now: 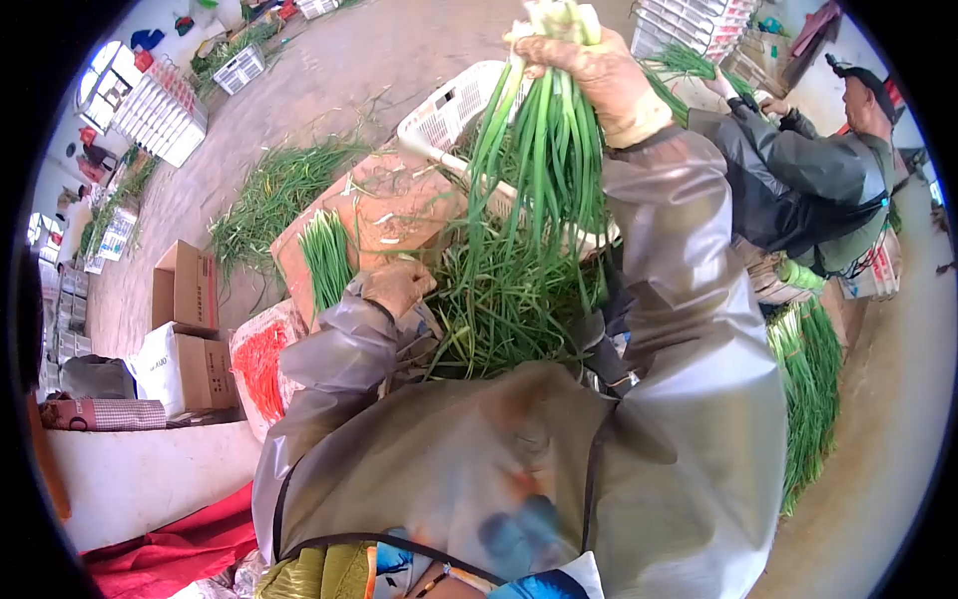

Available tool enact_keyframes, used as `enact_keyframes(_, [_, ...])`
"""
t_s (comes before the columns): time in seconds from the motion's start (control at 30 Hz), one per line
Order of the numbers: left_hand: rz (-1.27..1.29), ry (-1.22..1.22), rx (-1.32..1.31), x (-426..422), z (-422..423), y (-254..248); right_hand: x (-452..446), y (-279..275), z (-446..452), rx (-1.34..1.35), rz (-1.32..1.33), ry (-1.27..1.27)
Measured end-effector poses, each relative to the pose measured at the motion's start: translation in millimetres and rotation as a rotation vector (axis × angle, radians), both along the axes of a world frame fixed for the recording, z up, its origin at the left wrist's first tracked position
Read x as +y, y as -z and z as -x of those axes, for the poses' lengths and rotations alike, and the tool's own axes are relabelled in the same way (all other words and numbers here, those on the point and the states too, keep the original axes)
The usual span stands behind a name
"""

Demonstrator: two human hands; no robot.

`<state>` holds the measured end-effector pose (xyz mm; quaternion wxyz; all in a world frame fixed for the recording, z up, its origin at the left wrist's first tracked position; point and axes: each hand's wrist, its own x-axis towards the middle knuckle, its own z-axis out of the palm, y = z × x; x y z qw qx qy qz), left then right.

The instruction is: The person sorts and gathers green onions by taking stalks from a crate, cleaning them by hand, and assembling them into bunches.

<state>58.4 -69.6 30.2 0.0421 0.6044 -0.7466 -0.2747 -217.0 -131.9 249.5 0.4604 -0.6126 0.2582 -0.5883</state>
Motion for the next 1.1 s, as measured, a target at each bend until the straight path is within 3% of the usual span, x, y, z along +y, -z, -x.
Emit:
enact_keyframes(0.03, [-0.005, 0.041, -0.062, 3.2, 1.0, -8.3, 3.8, -6.7, 6.1, 0.019, -0.060, -0.097])
enact_keyframes(0.1, [-0.029, 0.049, -0.113, 3.5, -3.7, -6.4, -1.8, -5.5, 3.8, -0.011, 0.000, 0.087])
enact_keyframes(0.17, [0.054, 0.069, -0.083, 5.6, -11.8, -13.4, -5.0, -4.1, 7.5, -0.045, -0.022, 0.004])
enact_keyframes(0.23, [0.126, 0.083, -0.044, 9.7, -9.3, -32.1, -5.0, -7.2, 4.0, 0.023, -0.001, 0.108])
enact_keyframes(0.3, [-0.198, 0.022, 0.143, 14.5, -3.7, -71.2, -11.3, -7.1, 2.0, 0.211, 0.072, 0.125])
enact_keyframes(0.33, [-0.200, 0.025, 0.138, 17.9, -2.9, -83.8, -10.8, -5.0, 1.1, 0.211, 0.054, 0.096])
enact_keyframes(0.4, [-0.571, 0.148, 0.875, 25.0, -2.0, -106.2, -2.4, -2.3, -4.6, 0.160, -0.029, 0.055])
enact_keyframes(0.43, [-0.558, 0.214, 0.917, 25.8, -3.0, -119.2, 0.7, -0.4, -9.1, 0.113, -0.113, 0.009])
enact_keyframes(0.5, [-0.182, 0.071, 1.115, 14.3, 4.6, -115.1, 4.6, 11.8, -26.7, 0.092, 0.012, 0.012])
enact_keyframes(0.57, [0.241, -0.015, 1.391, 7.6, 21.9, -124.1, 2.7, 26.1, -31.4, 0.326, -0.144, -0.019])
enact_keyframes(0.63, [0.276, 0.018, 1.391, -8.1, 32.0, -130.9, 19.4, 31.3, -50.9, 0.225, -0.354, -0.253])
enact_keyframes(0.7, [0.144, 0.189, 1.778, -12.5, 58.3, -128.4, 29.9, 48.2, -75.3, 0.121, -0.293, -0.297])
enact_keyframes(0.73, [0.060, 0.194, 1.633, -12.8, 53.1, -121.8, 29.2, 59.4, -83.1, 0.213, -0.134, -0.180])
enact_keyframes(0.77, [-0.188, 0.179, 1.885, -11.4, 58.7, -115.9, 33.4, 60.4, -90.6, 0.300, 0.023, -0.059])
enact_keyframes(0.8, [-0.497, 0.101, 1.822, -19.5, 55.7, -93.5, 43.0, 59.2, -91.1, 0.465, 0.013, 0.172])
enact_keyframes(0.83, [-0.801, 0.019, 1.732, -21.5, 55.3, -87.9, 39.6, 64.6, -90.8, 0.462, 0.013, 0.171])
enact_keyframes(0.9, [-0.700, 0.121, 1.703, -0.5, 63.8, -84.3, 25.0, 90.3, -85.5, 0.402, -0.141, 0.081])
enact_keyframes(0.93, [-0.795, 0.072, 1.633, 2.0, 62.3, -75.4, 7.6, 102.4, -76.3, 0.617, -0.067, 0.126])
enact_keyframes(0.97, [-0.789, 0.013, 1.569, 5.5, 59.9, -71.1, -20.4, 132.2, -69.7, 0.632, 0.037, 0.169])
enact_keyframes(1.03, [-0.829, -0.012, 1.539, 4.3, 57.3, -56.5, -21.7, 109.1, -58.2, 0.691, -0.125, 0.200])
enact_keyframes(1.1, [-0.809, 0.037, 1.560, 9.5, 57.6, -63.5, -35.3, 95.3, -45.9, 0.390, -0.179, 0.154])
